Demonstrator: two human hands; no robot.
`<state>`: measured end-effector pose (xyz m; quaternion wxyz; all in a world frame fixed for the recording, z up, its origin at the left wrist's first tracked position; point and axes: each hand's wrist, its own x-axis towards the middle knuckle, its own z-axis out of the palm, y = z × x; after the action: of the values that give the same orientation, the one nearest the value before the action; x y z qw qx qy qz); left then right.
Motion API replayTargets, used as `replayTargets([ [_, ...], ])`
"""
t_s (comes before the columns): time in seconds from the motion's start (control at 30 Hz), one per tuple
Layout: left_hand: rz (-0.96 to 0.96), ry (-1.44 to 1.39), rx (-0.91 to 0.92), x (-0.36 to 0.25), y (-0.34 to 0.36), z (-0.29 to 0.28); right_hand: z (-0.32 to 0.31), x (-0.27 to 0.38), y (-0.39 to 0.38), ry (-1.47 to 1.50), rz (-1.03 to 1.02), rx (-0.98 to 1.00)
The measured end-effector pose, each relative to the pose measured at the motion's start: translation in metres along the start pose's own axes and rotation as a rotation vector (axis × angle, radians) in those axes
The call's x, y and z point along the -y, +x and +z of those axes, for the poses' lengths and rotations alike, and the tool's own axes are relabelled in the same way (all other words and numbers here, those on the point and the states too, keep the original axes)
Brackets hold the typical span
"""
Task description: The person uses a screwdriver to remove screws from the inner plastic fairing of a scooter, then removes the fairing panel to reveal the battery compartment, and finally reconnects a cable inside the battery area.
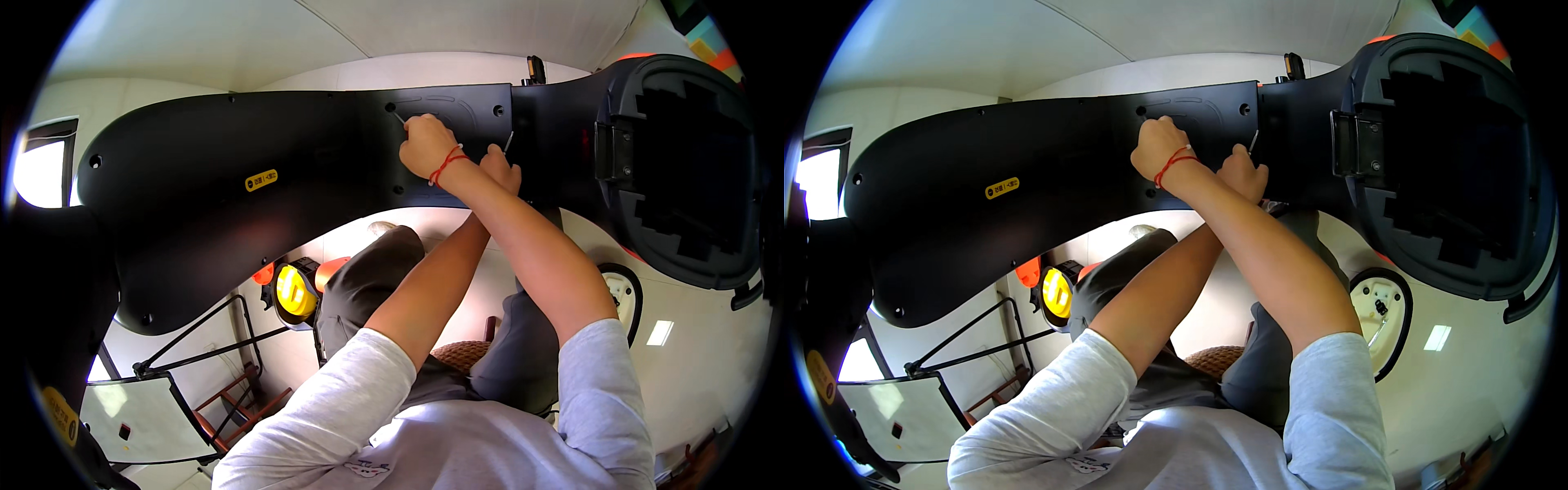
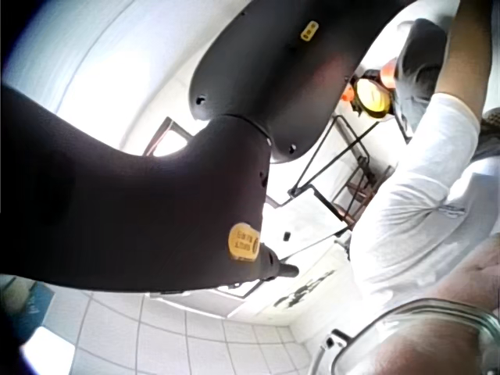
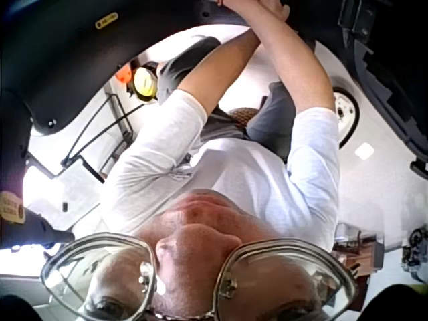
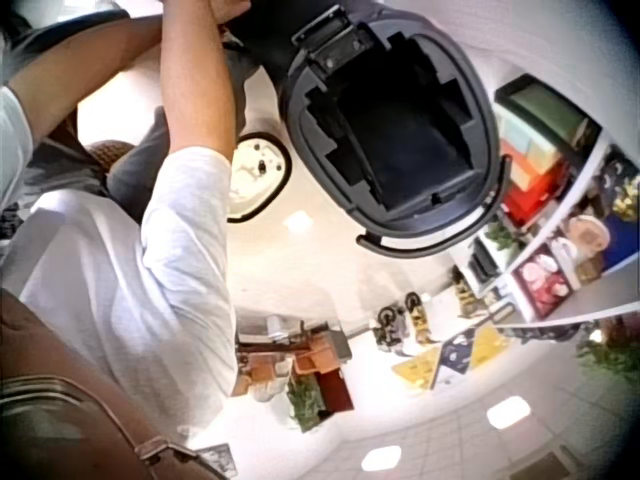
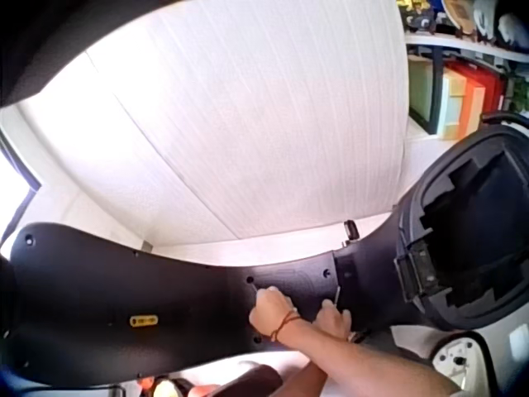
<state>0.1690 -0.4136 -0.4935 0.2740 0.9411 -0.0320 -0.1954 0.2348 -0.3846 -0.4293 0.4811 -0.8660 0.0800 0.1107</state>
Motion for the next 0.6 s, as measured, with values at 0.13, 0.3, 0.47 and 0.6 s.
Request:
replayTargets([
  [0.13, -0.024, 0.004, 0.037, 0.001, 0.001, -0.007, -0.011, 0.020, 0.016, 0.003, 0.077, 0.088],
  [0.3, -0.025, 0.015, 0.027, 0.004, -0.002, -0.003, 0.030, 0.056, 0.026, -0.018, 0.170, 0.030],
  [0.47, -0.038, 0.002, 0.006, 0.003, -0.001, -0.014, 0.068, 0.083, 0.065, 0.309, 0.462, 0.284],
  [0.6, -0.052, -0.028, 0.013, 0.012, -0.004, -0.014, 0.071, 0.084, 0.075, 1.048, 0.861, 0.286],
])
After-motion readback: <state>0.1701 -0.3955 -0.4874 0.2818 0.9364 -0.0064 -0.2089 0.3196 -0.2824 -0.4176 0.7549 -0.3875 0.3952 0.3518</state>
